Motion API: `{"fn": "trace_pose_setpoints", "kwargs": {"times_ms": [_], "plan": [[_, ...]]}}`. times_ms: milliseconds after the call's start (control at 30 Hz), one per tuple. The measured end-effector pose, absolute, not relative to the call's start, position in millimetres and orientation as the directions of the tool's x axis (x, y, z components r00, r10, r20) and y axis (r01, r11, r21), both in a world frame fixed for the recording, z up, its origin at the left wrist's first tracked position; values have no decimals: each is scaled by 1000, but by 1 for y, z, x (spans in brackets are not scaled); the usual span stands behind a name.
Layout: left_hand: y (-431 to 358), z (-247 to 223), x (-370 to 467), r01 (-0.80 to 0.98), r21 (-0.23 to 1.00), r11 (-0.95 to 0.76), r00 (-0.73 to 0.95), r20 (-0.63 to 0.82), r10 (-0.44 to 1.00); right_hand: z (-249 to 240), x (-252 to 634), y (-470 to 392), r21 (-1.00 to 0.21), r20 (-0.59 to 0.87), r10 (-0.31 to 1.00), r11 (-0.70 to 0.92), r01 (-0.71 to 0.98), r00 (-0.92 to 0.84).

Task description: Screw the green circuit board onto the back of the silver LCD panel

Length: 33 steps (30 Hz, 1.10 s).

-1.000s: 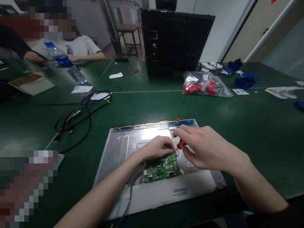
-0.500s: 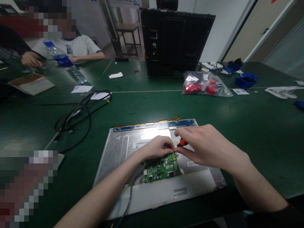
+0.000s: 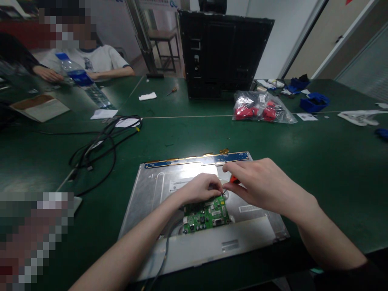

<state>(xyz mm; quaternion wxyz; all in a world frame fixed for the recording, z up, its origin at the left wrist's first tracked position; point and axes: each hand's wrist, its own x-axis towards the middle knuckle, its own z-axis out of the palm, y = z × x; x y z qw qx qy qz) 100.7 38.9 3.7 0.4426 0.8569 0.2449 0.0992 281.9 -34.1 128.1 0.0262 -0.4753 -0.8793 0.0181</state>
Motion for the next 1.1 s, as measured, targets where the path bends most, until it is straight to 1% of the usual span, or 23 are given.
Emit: {"fn": "trace_pose_setpoints", "kwargs": {"times_ms": [167,267,467,633,767,833,1000,1100], "plan": [[38,2,100,335,821,-463,859,-64,508,131,282,-36,-134,41,794,606,784,-606],[38,1,100,334,824,-457,856,-63,512,131,282,-36,-145,36,789,611,778,-613],[38,1,100,339,818,-464,852,-57,520,129,282,-35,-109,32,796,603,790,-604],[38,2,100,316,825,-469,858,-37,512,127,280,-34,-46,41,833,554,831,-552],[39,3,100,327,825,-461,856,-52,515,127,279,-34,-12,51,850,525,851,-524],[39,3,100,333,819,-468,856,-55,513,128,279,-34,-29,55,841,540,841,-538],[39,1,100,320,820,-475,860,-41,508,128,281,-35,-117,50,799,600,791,-599],[38,2,100,333,818,-469,854,-51,518,126,282,-35,-110,53,798,602,791,-600]]}}
